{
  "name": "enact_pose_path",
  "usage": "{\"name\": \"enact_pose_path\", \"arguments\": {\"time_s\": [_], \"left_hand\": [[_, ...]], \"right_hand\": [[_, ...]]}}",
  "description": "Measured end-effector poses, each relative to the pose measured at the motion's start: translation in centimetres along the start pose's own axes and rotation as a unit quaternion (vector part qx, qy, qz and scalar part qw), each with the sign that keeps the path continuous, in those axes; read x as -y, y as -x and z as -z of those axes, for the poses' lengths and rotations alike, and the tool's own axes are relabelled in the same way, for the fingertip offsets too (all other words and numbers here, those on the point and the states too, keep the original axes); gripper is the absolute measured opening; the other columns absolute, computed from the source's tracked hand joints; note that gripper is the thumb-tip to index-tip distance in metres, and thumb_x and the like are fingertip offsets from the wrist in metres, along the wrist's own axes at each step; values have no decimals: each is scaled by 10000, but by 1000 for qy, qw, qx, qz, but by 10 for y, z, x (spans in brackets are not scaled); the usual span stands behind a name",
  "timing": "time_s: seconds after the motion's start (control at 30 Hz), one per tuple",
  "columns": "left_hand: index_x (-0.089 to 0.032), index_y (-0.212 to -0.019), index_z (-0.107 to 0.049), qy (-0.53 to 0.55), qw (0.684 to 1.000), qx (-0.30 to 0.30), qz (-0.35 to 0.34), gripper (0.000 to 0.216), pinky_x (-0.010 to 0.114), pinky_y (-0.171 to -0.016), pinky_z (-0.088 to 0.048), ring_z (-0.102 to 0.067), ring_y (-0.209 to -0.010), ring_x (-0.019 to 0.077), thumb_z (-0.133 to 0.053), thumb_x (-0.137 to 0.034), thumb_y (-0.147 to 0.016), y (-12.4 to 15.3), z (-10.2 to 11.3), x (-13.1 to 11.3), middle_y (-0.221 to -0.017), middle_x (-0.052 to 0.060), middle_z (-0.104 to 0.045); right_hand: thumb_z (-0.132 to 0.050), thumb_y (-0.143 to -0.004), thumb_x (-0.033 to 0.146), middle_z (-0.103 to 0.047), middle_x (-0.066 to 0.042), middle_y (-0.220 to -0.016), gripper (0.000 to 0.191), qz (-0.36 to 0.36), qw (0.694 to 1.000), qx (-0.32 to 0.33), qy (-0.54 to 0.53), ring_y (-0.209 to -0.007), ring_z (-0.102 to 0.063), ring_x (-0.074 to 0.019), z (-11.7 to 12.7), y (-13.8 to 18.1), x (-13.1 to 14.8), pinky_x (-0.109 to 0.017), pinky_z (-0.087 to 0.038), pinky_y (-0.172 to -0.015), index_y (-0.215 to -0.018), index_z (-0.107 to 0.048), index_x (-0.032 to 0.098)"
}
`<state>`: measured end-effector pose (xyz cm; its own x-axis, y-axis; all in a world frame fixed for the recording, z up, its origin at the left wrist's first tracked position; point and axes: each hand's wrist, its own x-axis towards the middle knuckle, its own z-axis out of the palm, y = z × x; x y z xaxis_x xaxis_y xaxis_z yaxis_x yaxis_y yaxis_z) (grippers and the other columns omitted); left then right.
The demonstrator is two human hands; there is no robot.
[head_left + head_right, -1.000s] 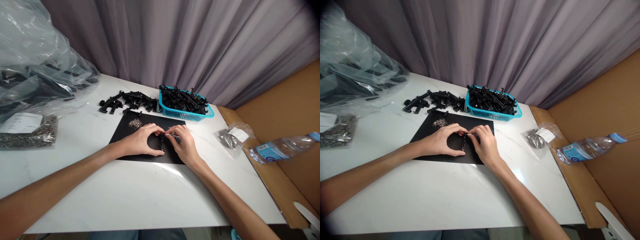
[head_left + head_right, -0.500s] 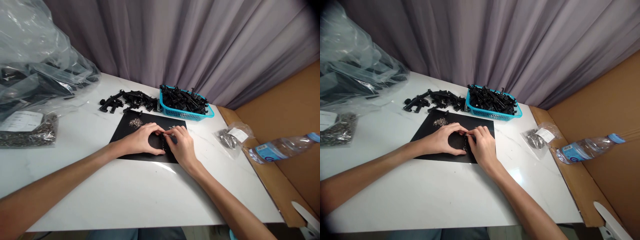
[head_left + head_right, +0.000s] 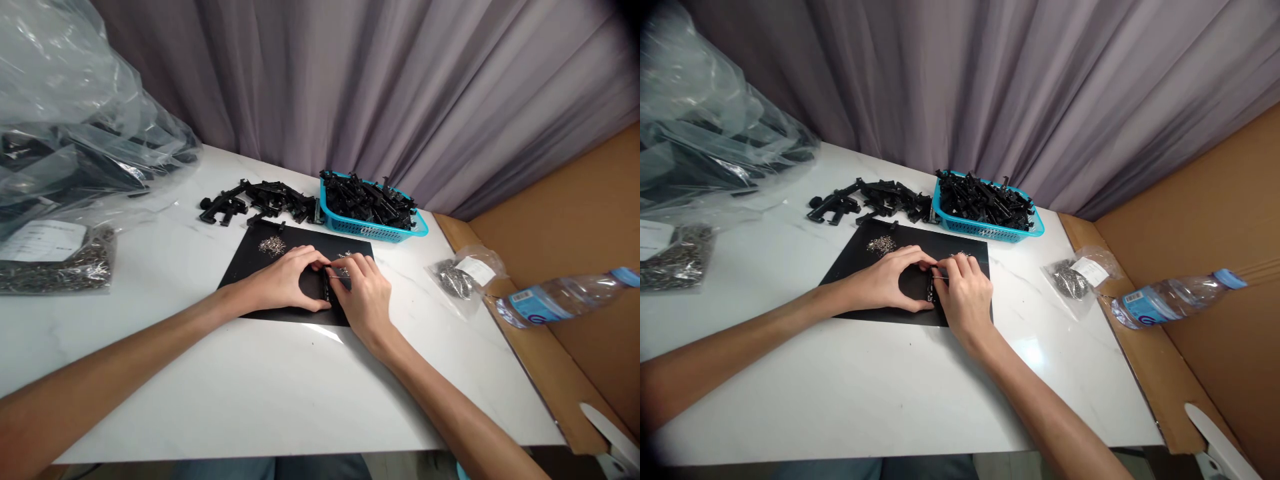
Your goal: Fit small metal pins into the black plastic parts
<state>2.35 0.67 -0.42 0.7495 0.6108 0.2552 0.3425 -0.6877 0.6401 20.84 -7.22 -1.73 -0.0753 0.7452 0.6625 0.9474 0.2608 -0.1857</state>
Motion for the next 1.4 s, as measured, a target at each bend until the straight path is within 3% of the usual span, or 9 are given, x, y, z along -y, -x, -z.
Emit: {"name": "enact_pose_path", "arguments": {"time_s": [0.2, 0.5, 0.7, 0.97, 1.2, 1.4], "left_hand": [[-238, -1142, -666, 20, 1000, -6, 1, 580, 398, -940, -526, -634, -1050, 253, -888, -450, -650, -3, -1, 1, -1101, 38, -642], [-222, -1081, -711, 57, 998, -12, 24, 520, 383, -881, -534, -649, -964, 231, -890, -367, -615, -4, 1, -5, -1027, 25, -659], [-207, -1056, -715, 57, 998, -13, 24, 503, 370, -871, -518, -645, -936, 220, -891, -353, -608, -6, 2, -7, -990, 15, -649], [-204, -1026, -710, 45, 999, -15, 21, 478, 367, -861, -515, -645, -926, 216, -894, -338, -606, -6, 1, -6, -986, 16, -658], [-214, -1088, -709, 32, 999, -19, 18, 534, 374, -897, -529, -656, -973, 232, -902, -363, -613, -3, -1, -1, -1044, 28, -672], [-227, -1199, -685, 27, 999, -18, 2, 631, 374, -959, -536, -654, -1031, 230, -906, -399, -633, -1, -4, 1, -1101, 39, -669]], "right_hand": [[-491, -1070, 229, -708, -62, -855, 258, 52, 997, 2, 63, -811, -582, -237, -2, 4, 1, -365, -393, -639, -864, -645, 252], [-420, -1063, 125, -712, -86, -980, 250, 72, 997, 26, 23, -842, -668, -209, -5, 12, 1, -332, -490, -676, -1052, -659, 197], [-425, -1030, 81, -697, -82, -978, 246, 97, 995, 10, 27, -759, -664, -172, -8, 15, -2, -289, -500, -647, -1056, -657, 159], [-382, -1007, 60, -691, -113, -1051, 307, 113, 993, 34, -8, -782, -675, -186, -9, 15, -4, -299, -546, -670, -1144, -647, 132], [-381, -1085, 203, -681, -101, -1107, 289, 63, 990, 67, -104, -976, -673, -213, 2, 8, -6, -323, -572, -799, -1173, -657, 194], [-256, -1118, 423, -579, -117, -1121, 491, -51, 987, -25, -153, -1081, -574, -249, 18, -8, -23, -444, -494, -988, -1109, -697, 208]]}}
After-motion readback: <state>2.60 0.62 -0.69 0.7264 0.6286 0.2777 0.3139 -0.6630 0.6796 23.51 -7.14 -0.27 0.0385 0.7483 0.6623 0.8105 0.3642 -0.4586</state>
